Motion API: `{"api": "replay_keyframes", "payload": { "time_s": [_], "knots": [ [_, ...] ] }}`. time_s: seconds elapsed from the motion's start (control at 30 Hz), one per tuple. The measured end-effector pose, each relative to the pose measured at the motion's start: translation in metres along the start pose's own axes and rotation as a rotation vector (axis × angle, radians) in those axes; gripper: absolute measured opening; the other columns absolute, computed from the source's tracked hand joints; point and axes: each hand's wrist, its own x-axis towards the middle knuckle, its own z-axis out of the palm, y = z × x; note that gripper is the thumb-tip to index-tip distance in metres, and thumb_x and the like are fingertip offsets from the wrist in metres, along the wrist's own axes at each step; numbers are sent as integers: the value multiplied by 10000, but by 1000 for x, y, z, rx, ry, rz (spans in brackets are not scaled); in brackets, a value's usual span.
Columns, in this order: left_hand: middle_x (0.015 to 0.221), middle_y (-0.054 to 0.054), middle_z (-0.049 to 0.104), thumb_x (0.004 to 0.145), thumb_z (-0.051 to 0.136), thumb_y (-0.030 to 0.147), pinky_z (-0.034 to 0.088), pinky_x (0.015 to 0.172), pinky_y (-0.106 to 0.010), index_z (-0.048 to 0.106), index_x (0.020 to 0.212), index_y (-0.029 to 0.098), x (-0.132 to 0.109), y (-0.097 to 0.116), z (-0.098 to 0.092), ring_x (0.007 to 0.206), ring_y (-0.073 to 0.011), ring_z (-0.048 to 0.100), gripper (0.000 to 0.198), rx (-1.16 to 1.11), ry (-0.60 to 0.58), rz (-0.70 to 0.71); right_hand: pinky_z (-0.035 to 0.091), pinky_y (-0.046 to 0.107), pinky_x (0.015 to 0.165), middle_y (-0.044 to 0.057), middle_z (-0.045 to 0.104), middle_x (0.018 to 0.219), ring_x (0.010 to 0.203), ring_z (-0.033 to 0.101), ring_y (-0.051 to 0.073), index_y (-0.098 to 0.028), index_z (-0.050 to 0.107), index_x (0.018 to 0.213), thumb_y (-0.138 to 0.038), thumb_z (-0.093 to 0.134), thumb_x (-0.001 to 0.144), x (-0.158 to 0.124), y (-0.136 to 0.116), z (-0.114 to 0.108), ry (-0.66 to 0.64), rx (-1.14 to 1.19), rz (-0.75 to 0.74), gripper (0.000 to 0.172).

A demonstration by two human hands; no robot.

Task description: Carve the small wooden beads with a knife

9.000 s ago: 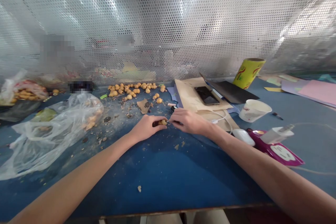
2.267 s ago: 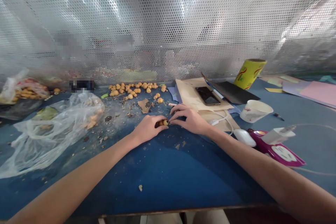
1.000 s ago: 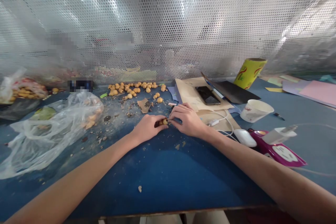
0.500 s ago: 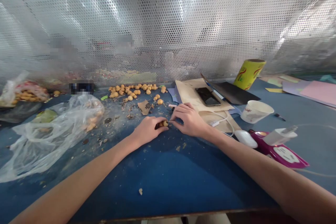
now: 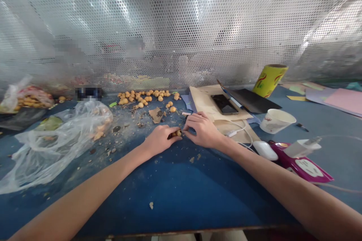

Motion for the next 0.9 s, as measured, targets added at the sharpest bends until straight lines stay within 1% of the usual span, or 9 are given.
{"api": "replay_keyframes", "payload": {
  "time_s": [0.27,0.43,0.57,0.67,0.8,0.9],
  "knots": [
    [808,-53,671,929,552,437,494,692,-288,666,1192,200,1,3,-3,716,-176,615,371,-5,-12,5,327,334,855,27,644,800,814,569,172,-183,617,753,-175,573,837,0,-1,-2,-13,8,11,95],
    [786,-47,658,925,554,452,488,664,-280,669,1187,209,1,2,-2,682,-166,608,375,3,4,-3,320,334,857,27,657,816,816,571,173,-187,612,739,-182,575,832,0,-1,-4,-30,1,17,100],
    [793,-46,657,925,557,446,486,685,-288,666,1188,209,0,1,-1,704,-170,609,370,5,7,17,323,325,847,26,649,802,814,577,170,-182,616,747,-173,572,836,0,-1,-3,-30,3,21,100],
    [792,-42,654,924,561,444,486,687,-287,667,1184,212,0,1,0,699,-166,605,364,-2,6,12,324,325,851,27,649,803,826,580,172,-182,625,757,-188,575,847,0,0,-2,-44,5,16,103],
    [786,-41,649,919,568,445,482,677,-284,670,1179,212,0,1,-1,697,-167,601,365,7,8,7,334,322,845,33,664,823,821,593,172,-182,636,773,-204,571,872,-1,1,-1,-31,-9,25,121],
    [779,-41,644,918,569,444,481,679,-288,670,1180,204,0,0,0,695,-171,597,370,20,12,11,344,325,846,43,679,835,803,596,172,-185,652,841,-220,539,916,-2,3,2,-46,-65,-22,139]
  ]
}}
